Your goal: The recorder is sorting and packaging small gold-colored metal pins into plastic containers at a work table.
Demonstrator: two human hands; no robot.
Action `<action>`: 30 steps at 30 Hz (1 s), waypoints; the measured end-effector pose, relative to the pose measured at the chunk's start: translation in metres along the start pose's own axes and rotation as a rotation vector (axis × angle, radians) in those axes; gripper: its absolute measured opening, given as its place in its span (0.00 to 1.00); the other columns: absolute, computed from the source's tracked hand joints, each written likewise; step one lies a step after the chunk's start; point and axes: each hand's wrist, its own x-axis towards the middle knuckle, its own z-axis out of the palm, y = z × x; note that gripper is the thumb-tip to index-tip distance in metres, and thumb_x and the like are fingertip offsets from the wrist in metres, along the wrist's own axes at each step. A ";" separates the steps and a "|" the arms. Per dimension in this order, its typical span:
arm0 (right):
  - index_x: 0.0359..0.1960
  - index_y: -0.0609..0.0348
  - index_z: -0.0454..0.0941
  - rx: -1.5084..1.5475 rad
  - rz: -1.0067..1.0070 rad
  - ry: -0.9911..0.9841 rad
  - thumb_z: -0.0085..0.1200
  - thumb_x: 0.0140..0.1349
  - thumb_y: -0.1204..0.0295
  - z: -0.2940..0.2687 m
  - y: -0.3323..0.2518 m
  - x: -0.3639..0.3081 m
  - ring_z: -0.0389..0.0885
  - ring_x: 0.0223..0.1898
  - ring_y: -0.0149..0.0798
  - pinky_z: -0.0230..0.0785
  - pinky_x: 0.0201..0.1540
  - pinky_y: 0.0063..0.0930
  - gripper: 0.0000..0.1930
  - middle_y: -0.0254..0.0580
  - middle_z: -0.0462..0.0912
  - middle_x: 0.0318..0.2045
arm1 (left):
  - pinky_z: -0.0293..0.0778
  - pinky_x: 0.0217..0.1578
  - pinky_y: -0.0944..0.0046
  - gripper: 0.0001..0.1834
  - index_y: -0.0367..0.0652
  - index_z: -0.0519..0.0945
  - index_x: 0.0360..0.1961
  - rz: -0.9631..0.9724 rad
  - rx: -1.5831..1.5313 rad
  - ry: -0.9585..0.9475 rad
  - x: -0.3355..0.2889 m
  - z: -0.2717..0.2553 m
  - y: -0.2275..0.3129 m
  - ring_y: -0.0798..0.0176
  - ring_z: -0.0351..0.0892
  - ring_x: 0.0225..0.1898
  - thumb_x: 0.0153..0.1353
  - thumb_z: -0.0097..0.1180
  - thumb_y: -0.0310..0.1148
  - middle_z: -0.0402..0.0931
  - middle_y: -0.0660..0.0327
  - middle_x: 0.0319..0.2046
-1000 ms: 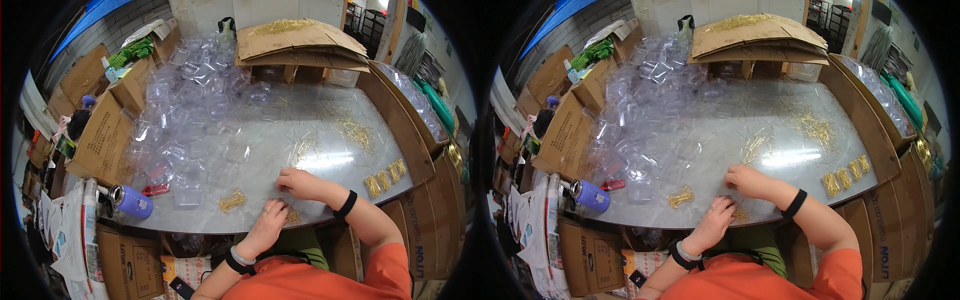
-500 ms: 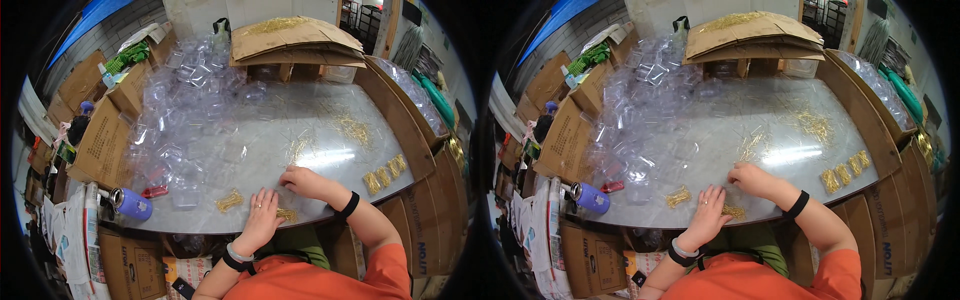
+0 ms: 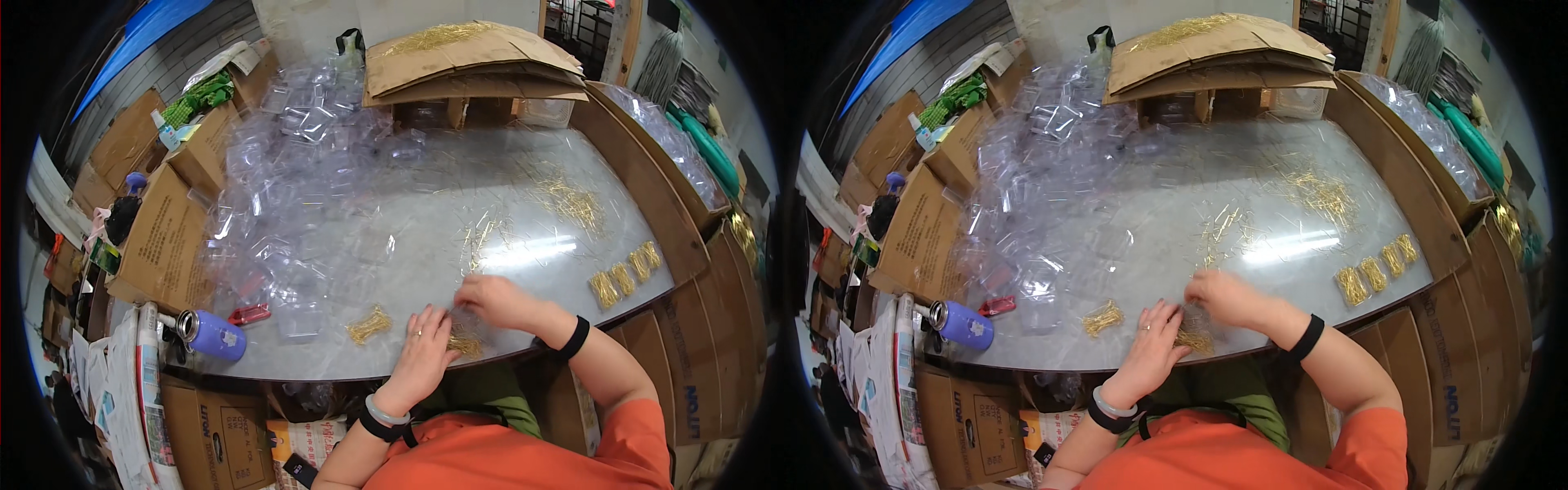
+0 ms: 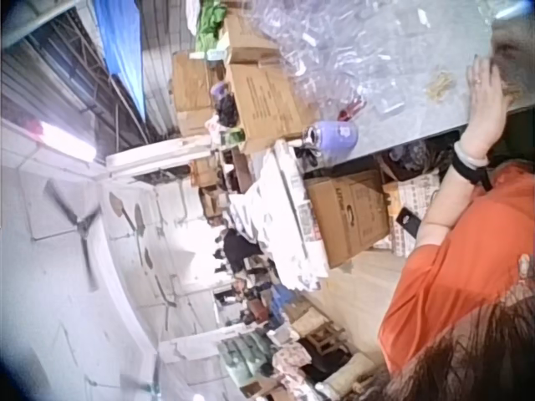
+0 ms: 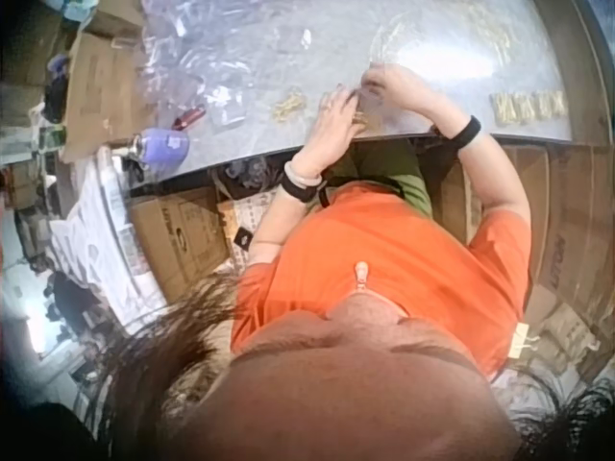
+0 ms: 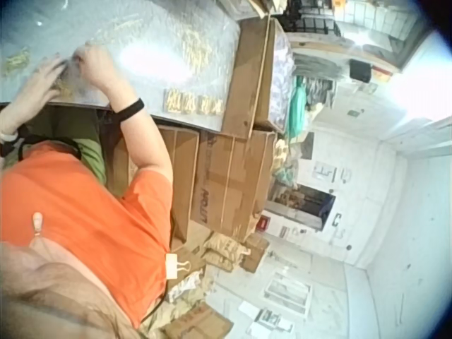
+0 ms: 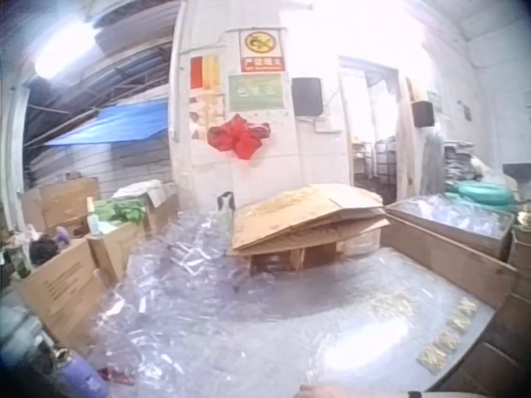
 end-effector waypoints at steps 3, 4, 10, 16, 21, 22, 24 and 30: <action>0.43 0.58 0.81 -0.100 -0.021 0.069 0.60 0.58 0.76 -0.003 0.005 0.003 0.83 0.45 0.54 0.77 0.47 0.44 0.11 0.49 0.80 0.40 | 0.55 0.72 0.38 0.35 0.30 0.66 0.66 0.004 0.008 -0.015 0.002 -0.003 0.001 0.36 0.59 0.71 0.62 0.66 0.33 0.63 0.44 0.66; 0.44 0.58 0.80 -0.128 -0.056 0.077 0.60 0.58 0.76 -0.002 0.007 0.004 0.83 0.45 0.55 0.78 0.46 0.44 0.11 0.49 0.80 0.40 | 0.55 0.72 0.38 0.35 0.30 0.67 0.66 0.001 0.007 -0.012 0.001 -0.004 0.002 0.36 0.59 0.71 0.62 0.66 0.33 0.63 0.44 0.66; 0.41 0.63 0.75 -0.331 0.263 0.109 0.56 0.62 0.76 0.006 0.026 0.020 0.85 0.40 0.59 0.79 0.40 0.47 0.07 0.54 0.78 0.42 | 0.56 0.72 0.39 0.33 0.30 0.67 0.66 0.012 0.009 -0.008 0.000 -0.004 0.003 0.35 0.59 0.71 0.63 0.64 0.33 0.63 0.44 0.66; 0.46 0.62 0.77 -0.156 0.178 0.228 0.56 0.66 0.73 -0.014 -0.005 -0.014 0.83 0.42 0.59 0.78 0.44 0.48 0.10 0.55 0.80 0.39 | 0.56 0.72 0.39 0.33 0.31 0.67 0.67 -0.004 -0.005 0.002 -0.002 -0.001 0.002 0.36 0.59 0.71 0.64 0.63 0.33 0.63 0.44 0.67; 0.46 0.60 0.80 0.091 0.281 0.219 0.61 0.64 0.71 -0.005 -0.045 -0.083 0.81 0.44 0.56 0.74 0.47 0.47 0.11 0.51 0.81 0.40 | 0.54 0.72 0.37 0.32 0.34 0.65 0.69 0.040 0.021 -0.005 -0.002 -0.006 0.006 0.35 0.56 0.72 0.66 0.61 0.31 0.63 0.47 0.68; 0.45 0.59 0.81 0.098 0.300 0.238 0.62 0.63 0.71 0.003 -0.052 -0.093 0.81 0.42 0.55 0.74 0.47 0.46 0.11 0.49 0.81 0.39 | 0.54 0.72 0.37 0.32 0.35 0.65 0.69 0.065 0.022 -0.021 0.000 -0.007 0.006 0.35 0.55 0.72 0.66 0.60 0.31 0.62 0.48 0.68; 0.42 0.58 0.82 0.041 0.277 0.325 0.65 0.60 0.71 0.016 -0.055 -0.098 0.80 0.41 0.53 0.73 0.46 0.44 0.10 0.46 0.80 0.37 | 0.54 0.72 0.37 0.32 0.37 0.65 0.70 0.090 0.029 -0.053 0.001 -0.008 0.006 0.35 0.55 0.72 0.66 0.59 0.30 0.62 0.49 0.68; 0.37 0.54 0.83 -0.083 0.162 0.610 0.66 0.56 0.76 0.054 -0.038 -0.069 0.77 0.39 0.47 0.70 0.44 0.40 0.08 0.39 0.79 0.33 | 0.55 0.72 0.38 0.32 0.37 0.65 0.70 0.100 0.057 -0.064 0.008 -0.002 0.012 0.38 0.59 0.71 0.66 0.58 0.28 0.64 0.51 0.66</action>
